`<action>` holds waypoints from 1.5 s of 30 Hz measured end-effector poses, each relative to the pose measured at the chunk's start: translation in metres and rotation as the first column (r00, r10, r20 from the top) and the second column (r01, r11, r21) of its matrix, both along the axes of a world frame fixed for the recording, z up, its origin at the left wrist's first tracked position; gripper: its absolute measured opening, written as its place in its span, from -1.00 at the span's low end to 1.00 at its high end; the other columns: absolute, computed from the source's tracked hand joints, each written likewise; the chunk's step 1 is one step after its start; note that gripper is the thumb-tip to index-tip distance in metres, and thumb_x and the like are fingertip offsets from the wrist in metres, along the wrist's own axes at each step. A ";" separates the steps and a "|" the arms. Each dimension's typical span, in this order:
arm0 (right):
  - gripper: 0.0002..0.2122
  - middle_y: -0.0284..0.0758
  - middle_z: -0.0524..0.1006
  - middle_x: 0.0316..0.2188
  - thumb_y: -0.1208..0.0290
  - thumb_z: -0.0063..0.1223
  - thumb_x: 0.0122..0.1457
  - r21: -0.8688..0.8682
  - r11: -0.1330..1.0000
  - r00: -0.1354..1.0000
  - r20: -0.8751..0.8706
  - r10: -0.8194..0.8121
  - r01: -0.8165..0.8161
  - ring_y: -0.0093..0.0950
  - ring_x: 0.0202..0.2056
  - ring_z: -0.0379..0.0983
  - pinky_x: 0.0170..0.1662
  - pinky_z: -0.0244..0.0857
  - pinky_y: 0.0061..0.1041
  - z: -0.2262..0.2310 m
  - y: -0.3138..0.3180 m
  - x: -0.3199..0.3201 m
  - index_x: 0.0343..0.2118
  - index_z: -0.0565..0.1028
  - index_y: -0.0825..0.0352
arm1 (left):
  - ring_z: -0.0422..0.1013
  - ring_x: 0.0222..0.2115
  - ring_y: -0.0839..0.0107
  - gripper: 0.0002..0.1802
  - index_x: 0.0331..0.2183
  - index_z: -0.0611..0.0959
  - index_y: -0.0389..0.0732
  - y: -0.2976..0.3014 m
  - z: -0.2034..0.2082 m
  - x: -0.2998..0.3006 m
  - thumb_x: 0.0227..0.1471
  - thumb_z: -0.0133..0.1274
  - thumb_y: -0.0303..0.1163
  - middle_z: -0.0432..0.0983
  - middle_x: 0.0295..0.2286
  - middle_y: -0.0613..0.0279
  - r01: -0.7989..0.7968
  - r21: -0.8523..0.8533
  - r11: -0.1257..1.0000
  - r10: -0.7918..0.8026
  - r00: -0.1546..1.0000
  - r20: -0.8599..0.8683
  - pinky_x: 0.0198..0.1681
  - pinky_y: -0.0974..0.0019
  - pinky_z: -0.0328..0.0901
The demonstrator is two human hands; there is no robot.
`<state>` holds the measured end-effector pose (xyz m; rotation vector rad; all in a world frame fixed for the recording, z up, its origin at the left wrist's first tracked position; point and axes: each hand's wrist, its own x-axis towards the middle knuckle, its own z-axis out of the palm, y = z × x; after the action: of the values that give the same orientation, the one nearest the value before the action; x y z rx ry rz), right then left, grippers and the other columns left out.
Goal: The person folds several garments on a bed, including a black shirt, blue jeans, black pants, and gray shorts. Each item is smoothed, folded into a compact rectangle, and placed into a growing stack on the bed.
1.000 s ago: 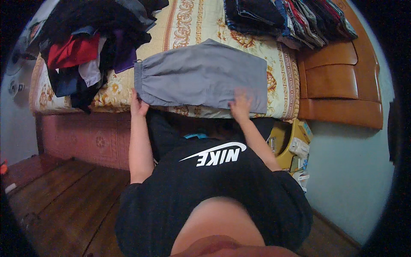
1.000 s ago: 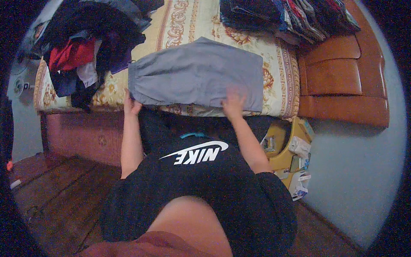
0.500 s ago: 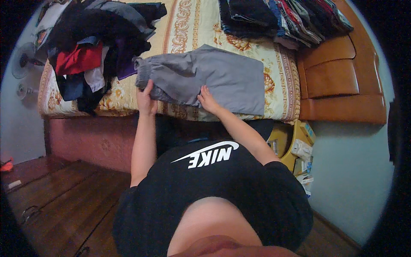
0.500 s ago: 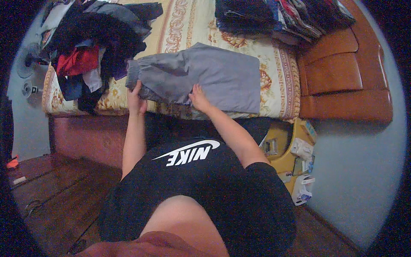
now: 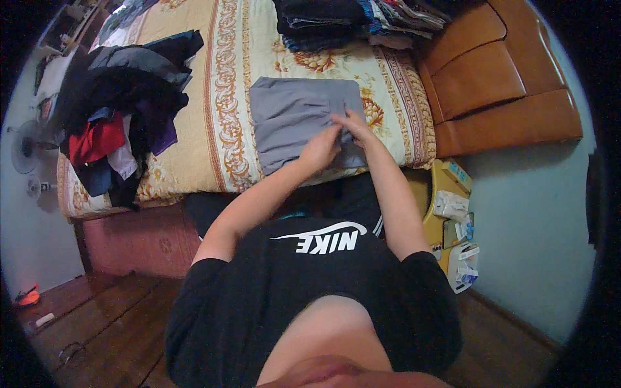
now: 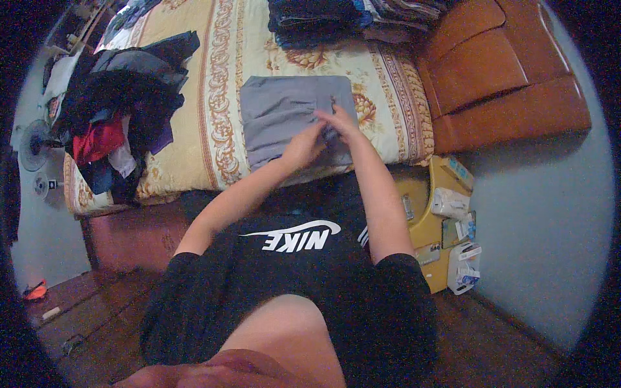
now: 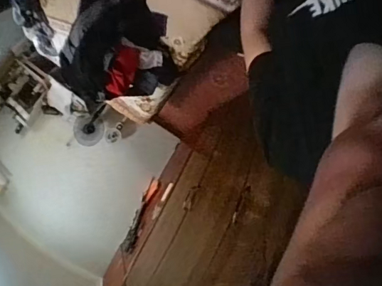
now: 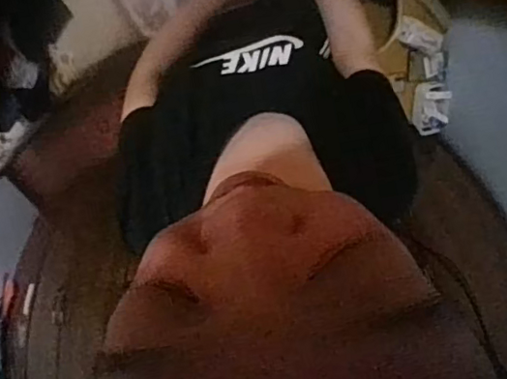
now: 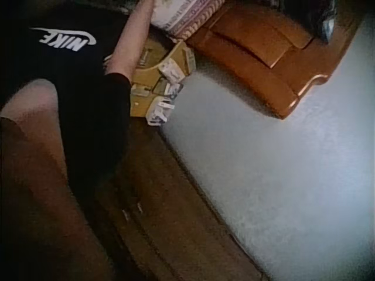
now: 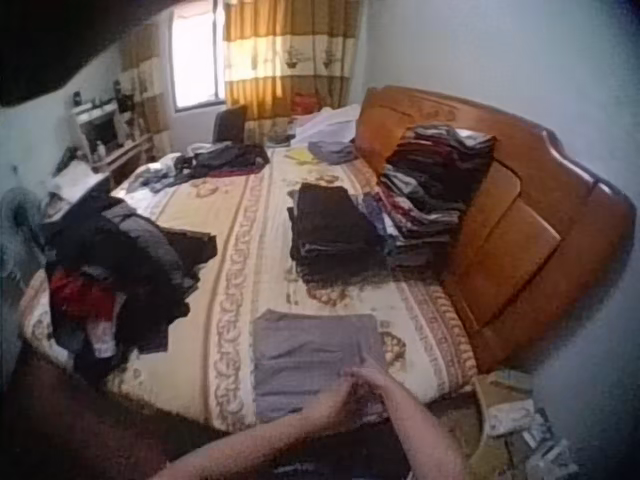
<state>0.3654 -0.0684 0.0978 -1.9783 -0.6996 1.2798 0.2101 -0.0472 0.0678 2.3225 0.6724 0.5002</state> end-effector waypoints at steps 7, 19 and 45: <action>-0.47 -0.18 0.40 -0.17 0.57 0.09 -0.15 0.331 0.943 0.998 -0.053 -0.023 0.040 -0.40 -0.18 0.35 -0.13 0.24 -0.48 -0.096 -0.012 0.064 -0.04 0.23 0.44 | 0.22 -0.12 0.07 -0.25 0.01 0.23 -0.10 -0.016 0.003 -0.060 -0.29 0.13 -0.37 0.16 -0.06 -0.01 -0.079 0.446 0.891 0.200 0.952 -0.230 -0.13 0.19 0.17; -0.53 -0.04 0.44 -0.25 0.38 0.06 -0.05 0.129 0.992 0.914 0.402 -0.057 0.005 -0.22 -0.20 0.39 -0.15 0.24 -0.40 -0.114 -0.050 0.080 -0.08 0.24 0.47 | 0.28 -0.34 0.19 -0.60 -0.22 0.44 -0.16 -0.003 -0.055 -0.100 -0.26 -0.07 -0.48 0.30 -0.38 0.13 0.030 0.408 0.913 0.028 0.990 -0.136 -0.32 0.23 0.25; -0.66 -0.17 0.42 -0.25 0.25 0.07 -0.05 -0.220 0.789 0.404 0.762 0.506 -0.573 -0.19 -0.12 0.30 -0.15 0.23 -0.22 -0.088 0.214 -0.099 -0.25 0.36 0.33 | 0.28 -0.65 0.28 -0.86 -0.55 0.43 -0.19 -0.002 -0.055 -0.128 -0.35 -0.03 -0.48 0.24 -0.68 0.21 -0.017 0.341 0.940 -0.060 0.975 0.212 -0.64 0.27 0.18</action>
<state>0.2660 0.1452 0.0102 -2.3128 -1.9546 0.5370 0.0823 -0.0487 0.0131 2.5383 0.4819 0.9114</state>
